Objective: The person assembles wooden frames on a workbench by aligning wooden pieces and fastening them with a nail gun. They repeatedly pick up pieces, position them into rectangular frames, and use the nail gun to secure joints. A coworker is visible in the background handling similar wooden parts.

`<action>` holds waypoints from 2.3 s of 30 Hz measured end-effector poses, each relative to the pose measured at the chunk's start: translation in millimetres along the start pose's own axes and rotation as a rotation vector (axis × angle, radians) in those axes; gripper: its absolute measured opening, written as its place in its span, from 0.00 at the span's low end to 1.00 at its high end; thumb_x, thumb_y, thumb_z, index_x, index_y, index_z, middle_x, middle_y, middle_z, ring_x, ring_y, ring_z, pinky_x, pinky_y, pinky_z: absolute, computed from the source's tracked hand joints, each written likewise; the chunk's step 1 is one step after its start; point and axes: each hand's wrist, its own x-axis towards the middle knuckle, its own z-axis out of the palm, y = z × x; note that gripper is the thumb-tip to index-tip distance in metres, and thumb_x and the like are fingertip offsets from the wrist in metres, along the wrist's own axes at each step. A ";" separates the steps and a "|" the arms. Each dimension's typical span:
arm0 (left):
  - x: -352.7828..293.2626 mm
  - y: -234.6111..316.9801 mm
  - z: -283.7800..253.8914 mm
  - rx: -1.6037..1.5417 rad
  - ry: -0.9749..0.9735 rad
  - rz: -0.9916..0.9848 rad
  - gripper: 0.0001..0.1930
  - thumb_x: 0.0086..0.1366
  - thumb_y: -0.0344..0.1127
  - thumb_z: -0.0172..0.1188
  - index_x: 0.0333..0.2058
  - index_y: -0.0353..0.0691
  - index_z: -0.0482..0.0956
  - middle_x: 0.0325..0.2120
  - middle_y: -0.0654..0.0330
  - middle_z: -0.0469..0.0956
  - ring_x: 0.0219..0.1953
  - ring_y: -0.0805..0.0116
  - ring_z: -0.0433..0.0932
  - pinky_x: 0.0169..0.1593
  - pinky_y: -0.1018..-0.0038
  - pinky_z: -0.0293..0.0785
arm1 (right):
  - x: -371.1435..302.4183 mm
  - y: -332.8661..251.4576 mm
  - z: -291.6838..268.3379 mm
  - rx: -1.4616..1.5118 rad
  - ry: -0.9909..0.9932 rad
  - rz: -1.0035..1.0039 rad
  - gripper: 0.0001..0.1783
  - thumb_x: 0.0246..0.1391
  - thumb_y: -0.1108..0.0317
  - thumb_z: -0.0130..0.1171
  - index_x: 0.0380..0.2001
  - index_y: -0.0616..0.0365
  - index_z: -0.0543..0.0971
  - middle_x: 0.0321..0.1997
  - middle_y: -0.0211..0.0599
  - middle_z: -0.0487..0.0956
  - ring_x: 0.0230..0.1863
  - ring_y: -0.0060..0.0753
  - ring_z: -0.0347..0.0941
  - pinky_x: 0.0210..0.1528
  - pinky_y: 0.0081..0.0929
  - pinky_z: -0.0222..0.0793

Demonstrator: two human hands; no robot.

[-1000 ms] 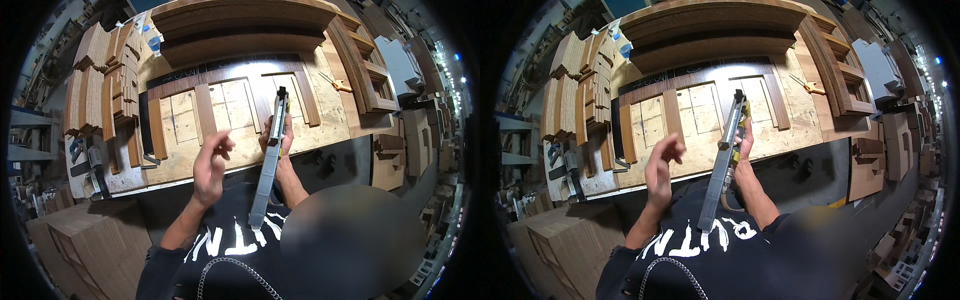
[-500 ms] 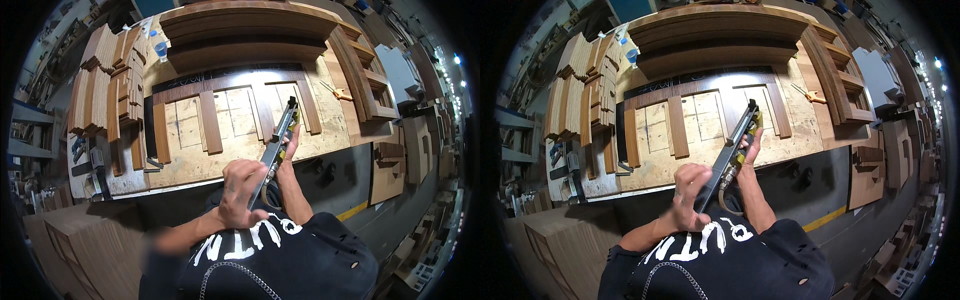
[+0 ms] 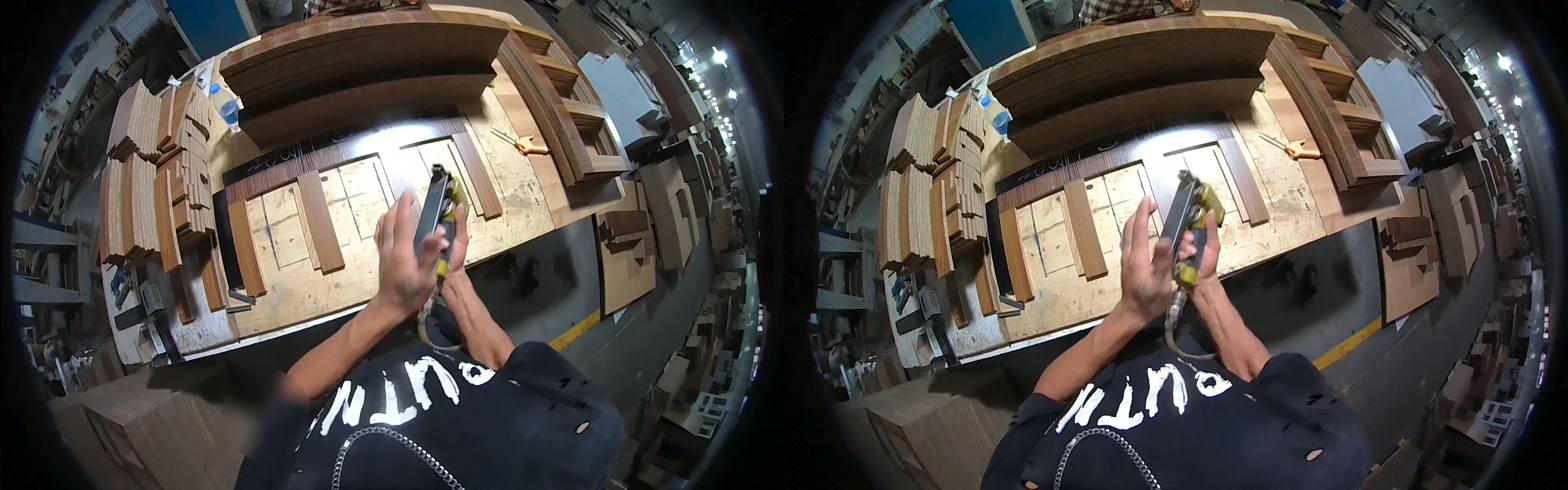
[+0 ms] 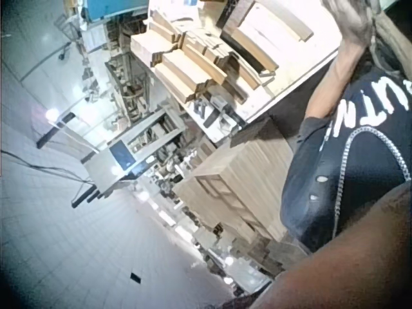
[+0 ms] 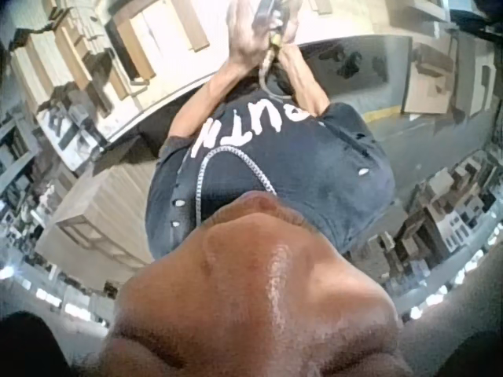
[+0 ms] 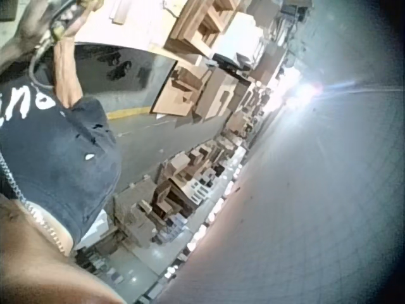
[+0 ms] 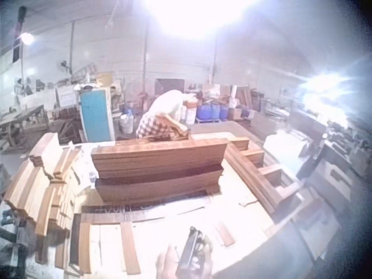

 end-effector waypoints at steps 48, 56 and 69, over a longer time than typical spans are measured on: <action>169.0 -168.6 410.3 0.720 -0.060 -0.734 0.48 0.70 0.55 0.53 0.68 0.15 0.45 0.71 0.27 0.38 0.75 0.34 0.35 0.72 0.37 0.30 | 53.3 -482.7 61.4 -1.705 0.465 0.274 0.14 0.55 0.71 0.69 0.40 0.65 0.77 0.23 0.32 0.78 0.19 0.24 0.75 0.22 0.24 0.70; 195.5 -206.2 419.6 0.873 0.005 -0.796 0.44 0.71 0.56 0.47 0.65 0.14 0.54 0.69 0.31 0.51 0.74 0.39 0.43 0.75 0.46 0.34 | 123.5 -465.5 60.9 -2.083 0.235 0.654 0.16 0.49 0.67 0.67 0.38 0.67 0.81 0.25 0.46 0.82 0.27 0.32 0.80 0.35 0.33 0.74; 226.2 -220.9 422.0 0.878 0.321 -0.812 0.40 0.58 0.58 0.67 0.50 0.25 0.64 0.54 0.40 0.62 0.63 0.45 0.57 0.70 0.43 0.44 | 226.3 -444.6 33.6 -2.212 0.182 0.777 0.17 0.51 0.66 0.69 0.42 0.64 0.81 0.32 0.49 0.85 0.33 0.37 0.82 0.41 0.35 0.76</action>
